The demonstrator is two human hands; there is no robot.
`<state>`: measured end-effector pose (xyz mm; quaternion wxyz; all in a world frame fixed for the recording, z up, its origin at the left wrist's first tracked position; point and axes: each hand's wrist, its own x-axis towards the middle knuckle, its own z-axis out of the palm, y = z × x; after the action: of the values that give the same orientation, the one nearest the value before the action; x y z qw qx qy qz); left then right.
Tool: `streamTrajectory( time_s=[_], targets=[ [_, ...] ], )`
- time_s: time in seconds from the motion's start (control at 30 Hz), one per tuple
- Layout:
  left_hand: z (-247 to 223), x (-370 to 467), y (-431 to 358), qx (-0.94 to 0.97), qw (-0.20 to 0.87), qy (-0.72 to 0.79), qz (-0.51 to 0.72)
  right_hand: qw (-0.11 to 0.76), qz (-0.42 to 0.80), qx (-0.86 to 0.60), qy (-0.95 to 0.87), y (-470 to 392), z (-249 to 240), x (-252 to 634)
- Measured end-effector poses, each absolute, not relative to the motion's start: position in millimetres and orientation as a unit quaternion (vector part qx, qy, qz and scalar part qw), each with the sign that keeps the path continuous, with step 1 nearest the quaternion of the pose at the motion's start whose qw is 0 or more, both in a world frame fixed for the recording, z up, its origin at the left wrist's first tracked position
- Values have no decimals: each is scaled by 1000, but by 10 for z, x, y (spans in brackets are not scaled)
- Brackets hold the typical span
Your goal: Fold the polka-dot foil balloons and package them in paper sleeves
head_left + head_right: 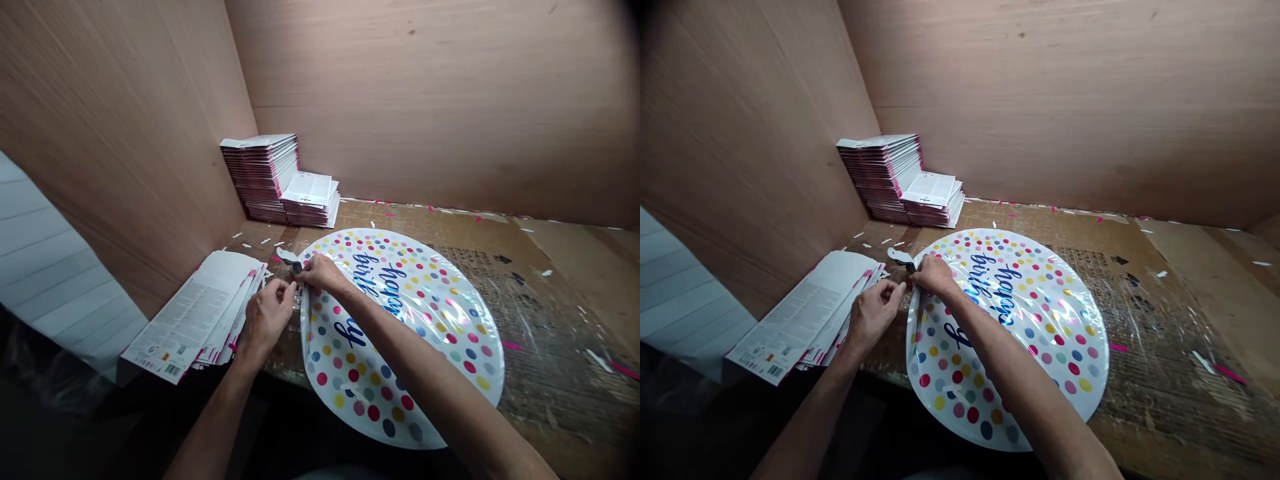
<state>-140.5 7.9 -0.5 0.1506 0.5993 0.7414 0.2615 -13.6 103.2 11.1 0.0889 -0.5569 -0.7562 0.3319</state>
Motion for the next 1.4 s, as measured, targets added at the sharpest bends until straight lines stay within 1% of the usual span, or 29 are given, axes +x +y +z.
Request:
streamTrajectory(
  time_s=[0.1,0.23,0.37,0.5,0.6,0.7,0.77,0.8,0.83,0.93,0.97,1.03,1.1,1.13,1.23,1.3,1.37,1.4],
  targets=[
    [-19,-1405,293,651,170,676,300,145,342,-569,-734,1052,48,-87],
    [19,-1421,454,651,161,700,244,195,405,-539,-712,1059,-75,-29],
    [46,-1466,477,656,150,714,195,198,493,-498,-686,1049,-198,-15],
    [4,-1519,418,666,112,731,97,223,499,-512,-663,1025,-231,-31],
    [0,-1555,351,678,71,731,30,279,460,-552,-637,975,-223,23],
    [113,-1554,333,695,45,716,-54,340,439,-583,-593,901,-240,214],
    [236,-1502,362,696,39,709,-109,366,455,-591,-557,849,-260,419],
    [295,-1452,379,695,35,709,-116,375,467,-593,-538,822,-268,538],
    [345,-1384,390,701,30,705,-105,383,481,-593,-520,794,-272,664],
    [393,-1083,331,770,44,637,-7,409,509,-596,-467,687,-261,1054],
    [374,-967,275,796,69,602,18,415,514,-600,-451,642,-254,1182],
    [303,-756,144,829,146,539,29,422,520,-614,-418,544,-244,1422],
    [218,-613,72,828,208,519,36,424,522,-628,-392,459,-241,1613],
    [182,-570,92,818,218,529,51,426,524,-631,-382,432,-241,1677],
    [126,-512,410,780,192,586,103,436,533,-623,-370,444,-228,1689],
    [130,-490,753,786,184,580,112,443,544,-603,-380,523,-207,1561],
    [138,-465,1070,801,209,548,119,445,531,-594,-410,626,-190,1405],
    [132,-454,1191,798,235,539,134,444,503,-603,-431,675,-187,1347]
  ],
)
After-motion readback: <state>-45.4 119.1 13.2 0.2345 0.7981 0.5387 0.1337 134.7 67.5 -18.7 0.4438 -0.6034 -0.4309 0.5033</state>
